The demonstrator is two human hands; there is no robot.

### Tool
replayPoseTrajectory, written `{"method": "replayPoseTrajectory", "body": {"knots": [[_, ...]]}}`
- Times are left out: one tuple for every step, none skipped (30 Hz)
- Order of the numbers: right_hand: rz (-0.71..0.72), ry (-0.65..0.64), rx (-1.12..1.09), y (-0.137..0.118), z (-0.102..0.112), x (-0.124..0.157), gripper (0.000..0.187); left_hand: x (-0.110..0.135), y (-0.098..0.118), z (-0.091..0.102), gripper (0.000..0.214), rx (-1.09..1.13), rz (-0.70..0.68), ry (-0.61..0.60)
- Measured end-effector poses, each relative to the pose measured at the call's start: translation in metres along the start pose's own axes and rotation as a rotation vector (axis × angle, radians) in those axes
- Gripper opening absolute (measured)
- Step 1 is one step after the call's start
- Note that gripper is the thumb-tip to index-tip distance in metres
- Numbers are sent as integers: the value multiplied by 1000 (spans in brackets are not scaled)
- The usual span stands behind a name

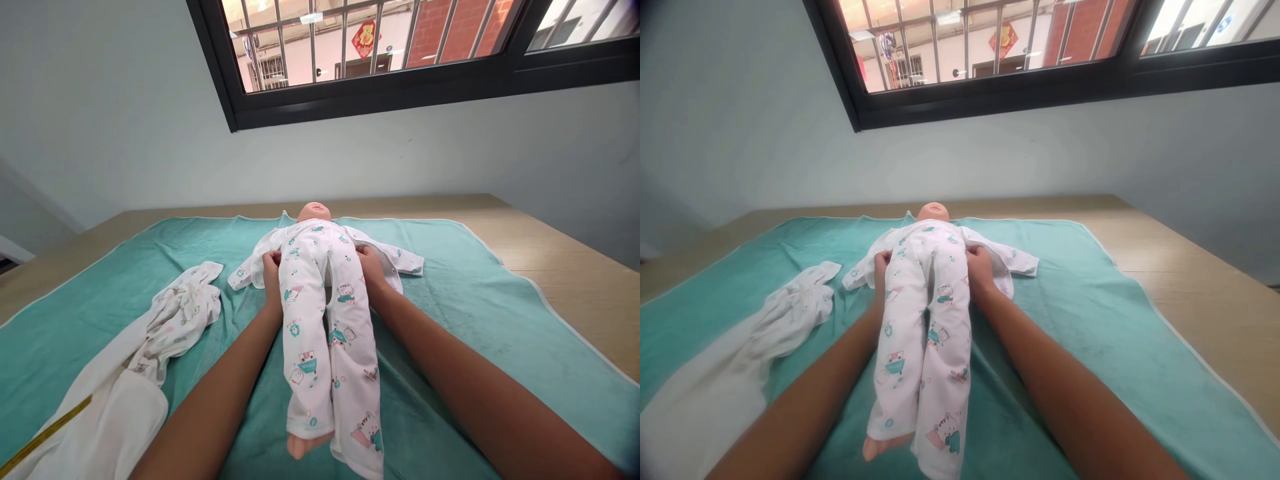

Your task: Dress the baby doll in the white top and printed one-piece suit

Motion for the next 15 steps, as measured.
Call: {"method": "replayPoseTrajectory", "body": {"knots": [[9,30,-25,-3,1,-1,18,-4,0,1,13,-14,21,37],[31,54,-41,-6,2,-1,16,-8,0,1,10,-25,40,65],[62,65,-55,-9,3,-2,15,-11,2,2,9,-33,55,78],[98,60,-71,-12,3,-3,14,-14,5,3,7,-39,64,82],[135,42,-89,-16,3,-3,13,-15,9,3,6,-44,70,77],[167,19,-104,-21,3,-2,12,-16,12,4,5,-48,71,66],[198,1,-107,-25,2,0,11,-16,16,5,5,-51,71,51],[236,-13,-95,-30,2,3,10,-15,20,6,4,-55,70,35],[286,-20,-67,-35,2,7,9,-13,25,8,4,-61,69,28],[350,-31,-32,-41,2,11,7,-9,30,12,3,-75,62,30],[429,-50,5,-47,2,15,7,-5,36,17,4,-100,44,38],[523,-80,41,-53,2,20,8,2,43,23,5,-137,14,45],[620,-121,74,-58,2,25,11,10,51,31,4,-181,-26,45],[713,-173,106,-62,1,29,14,21,61,40,4,-229,-73,30],[795,-237,139,-65,0,33,18,34,71,50,3,-275,-124,-13]]}}
Point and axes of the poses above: each hand's wrist, its own x-axis away from the middle knuckle, its own z-axis out of the back of the hand, y = z × x, the point moved 2 cm from there along -x, towards the middle knuckle, and after that the axes turned 7 degrees about y, right-handed, at the moved point
